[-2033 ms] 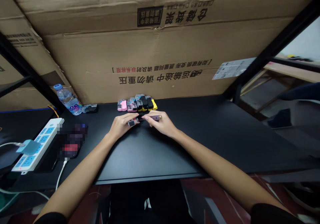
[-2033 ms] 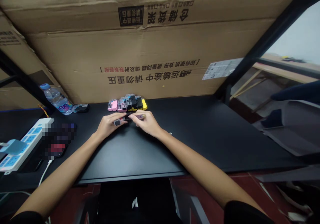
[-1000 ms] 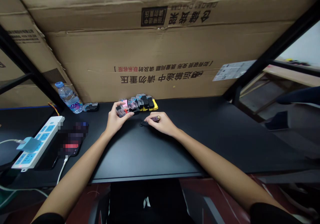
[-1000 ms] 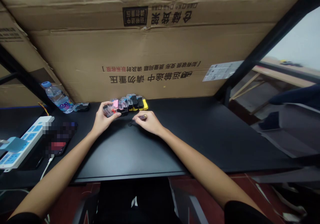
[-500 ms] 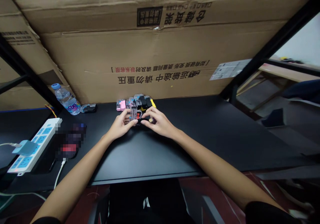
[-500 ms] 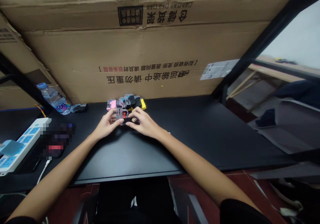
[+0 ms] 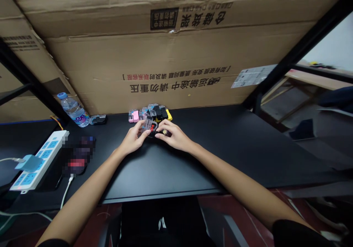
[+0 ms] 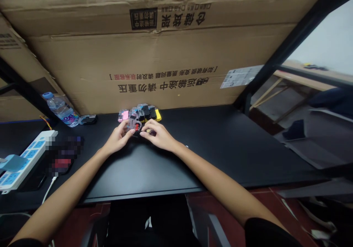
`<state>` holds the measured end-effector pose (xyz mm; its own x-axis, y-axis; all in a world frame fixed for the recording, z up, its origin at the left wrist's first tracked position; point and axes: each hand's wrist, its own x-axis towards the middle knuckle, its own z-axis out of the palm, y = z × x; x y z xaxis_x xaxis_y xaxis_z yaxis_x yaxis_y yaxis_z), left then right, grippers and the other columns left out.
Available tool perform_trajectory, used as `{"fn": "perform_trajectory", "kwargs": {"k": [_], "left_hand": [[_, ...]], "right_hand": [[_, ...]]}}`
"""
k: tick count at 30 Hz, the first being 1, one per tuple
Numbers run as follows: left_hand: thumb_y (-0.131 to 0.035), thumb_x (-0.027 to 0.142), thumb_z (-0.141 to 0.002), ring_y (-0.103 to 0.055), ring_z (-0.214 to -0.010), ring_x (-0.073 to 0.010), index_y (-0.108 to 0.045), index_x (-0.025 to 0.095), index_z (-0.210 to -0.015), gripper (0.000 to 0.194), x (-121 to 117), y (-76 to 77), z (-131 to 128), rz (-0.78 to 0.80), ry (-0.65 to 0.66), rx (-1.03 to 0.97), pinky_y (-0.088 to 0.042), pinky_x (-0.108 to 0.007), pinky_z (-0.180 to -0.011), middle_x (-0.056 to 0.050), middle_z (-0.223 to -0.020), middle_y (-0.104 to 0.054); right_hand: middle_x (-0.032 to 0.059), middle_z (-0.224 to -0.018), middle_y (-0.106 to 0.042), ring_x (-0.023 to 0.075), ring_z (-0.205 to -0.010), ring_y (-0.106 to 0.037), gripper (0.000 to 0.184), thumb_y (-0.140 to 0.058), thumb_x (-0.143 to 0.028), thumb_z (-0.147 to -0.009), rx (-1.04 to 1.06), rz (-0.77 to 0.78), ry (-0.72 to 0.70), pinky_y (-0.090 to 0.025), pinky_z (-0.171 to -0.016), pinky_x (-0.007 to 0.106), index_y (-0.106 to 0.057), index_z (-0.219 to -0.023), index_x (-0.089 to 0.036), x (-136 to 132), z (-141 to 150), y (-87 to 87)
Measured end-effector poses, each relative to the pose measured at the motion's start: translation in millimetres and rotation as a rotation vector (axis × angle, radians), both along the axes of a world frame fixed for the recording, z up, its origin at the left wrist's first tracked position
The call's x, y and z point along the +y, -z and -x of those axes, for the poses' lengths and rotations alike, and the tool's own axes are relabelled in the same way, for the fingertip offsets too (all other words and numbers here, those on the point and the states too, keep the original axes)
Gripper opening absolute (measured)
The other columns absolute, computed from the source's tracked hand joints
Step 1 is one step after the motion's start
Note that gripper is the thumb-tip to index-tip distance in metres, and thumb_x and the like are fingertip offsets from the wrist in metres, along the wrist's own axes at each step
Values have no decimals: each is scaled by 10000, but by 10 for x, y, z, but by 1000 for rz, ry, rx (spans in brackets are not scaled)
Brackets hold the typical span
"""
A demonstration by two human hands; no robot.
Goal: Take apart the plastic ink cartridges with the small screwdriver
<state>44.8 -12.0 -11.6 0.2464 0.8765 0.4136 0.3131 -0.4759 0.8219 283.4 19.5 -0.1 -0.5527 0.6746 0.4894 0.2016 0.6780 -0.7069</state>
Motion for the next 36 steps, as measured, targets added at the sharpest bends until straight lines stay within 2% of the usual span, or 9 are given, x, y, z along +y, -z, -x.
{"fn": "perform_trajectory", "kwargs": {"k": [3, 5, 10, 15, 20, 23, 28, 31, 36], "left_hand": [[-608, 421, -1036, -765, -1100, -254, -572, 196, -1318, 363, -9, -46, 11, -16, 21, -2, -641, -380, -934, -133, -1248, -766], [-605, 418, -1039, -762, -1089, -243, -567, 201, -1303, 344, -17, -73, 15, -17, 36, -11, -637, -362, -922, -123, -1237, -766], [-594, 416, -1049, -762, -995, -223, -562, 207, -1254, 294, -58, -97, -6, -13, 68, 32, -628, -332, -854, -100, -1162, -775], [-551, 392, -1071, -753, -1064, -227, -547, 218, -1268, 263, -78, -91, -20, -50, 76, 85, -611, -342, -908, -104, -1247, -765], [-570, 365, -1058, -751, -1085, -233, -525, 222, -1294, 279, -36, -59, 26, -99, 17, 93, -595, -365, -963, -118, -1259, -756], [-576, 365, -1052, -753, -1100, -233, -525, 229, -1293, 282, -21, -79, 47, -107, -6, 75, -598, -367, -967, -120, -1274, -753], [-661, 353, -976, -770, -990, -222, -594, 221, -1152, 230, 11, -180, 124, -180, -162, 71, -602, -349, -908, -80, -1095, -799], [-715, 374, -922, -769, -947, -224, -610, 216, -1111, 268, 66, -193, 233, -162, -281, 61, -597, -341, -870, -66, -1040, -805], [-730, 450, -907, -759, -854, -206, -558, 213, -1363, 542, 158, -130, 395, -15, -337, 3, -606, -339, -836, -52, -998, -795]], "right_hand": [[50, -932, -685, 185, -803, -611, 293, -613, -476, -1034, 27, 78, 94, -508, -761, 326, -720, -995, -206, 4, -2, -41], [40, -879, -703, 175, -752, -603, 327, -604, -494, -1031, 12, 95, 107, -496, -735, 316, -742, -1010, -198, 16, -8, -55], [28, -727, -677, 152, -632, -553, 378, -644, -483, -997, -46, 3, 86, -445, -652, 302, -770, -803, -185, 42, -21, -42], [25, -685, -662, 148, -582, -530, 349, -658, -447, -989, -8, -84, 146, -432, -624, 306, -786, -779, -198, 26, -15, -12], [19, -664, -645, 144, -567, -510, 361, -656, -437, -988, -10, -87, 179, -427, -621, 311, -758, -735, -200, 38, -23, 15], [12, -663, -630, 140, -573, -501, 354, -650, -438, -989, -46, -84, 142, -417, -610, 308, -764, -750, -203, 101, -64, 37], [37, -690, -678, 171, -618, -567, 357, -681, -483, -948, -128, -95, 114, -442, -632, 315, -764, -731, -212, 332, -331, 27], [50, -670, -700, 199, -638, -617, 368, -695, -510, -912, -199, -116, 256, -441, -636, 313, -761, -711, -210, 512, -620, -40], [115, -751, -769, 246, -753, -707, 360, -621, -463, -936, -575, -54, 671, -423, -660, 300, -813, -807, -187, 720, -991, -129]]}}
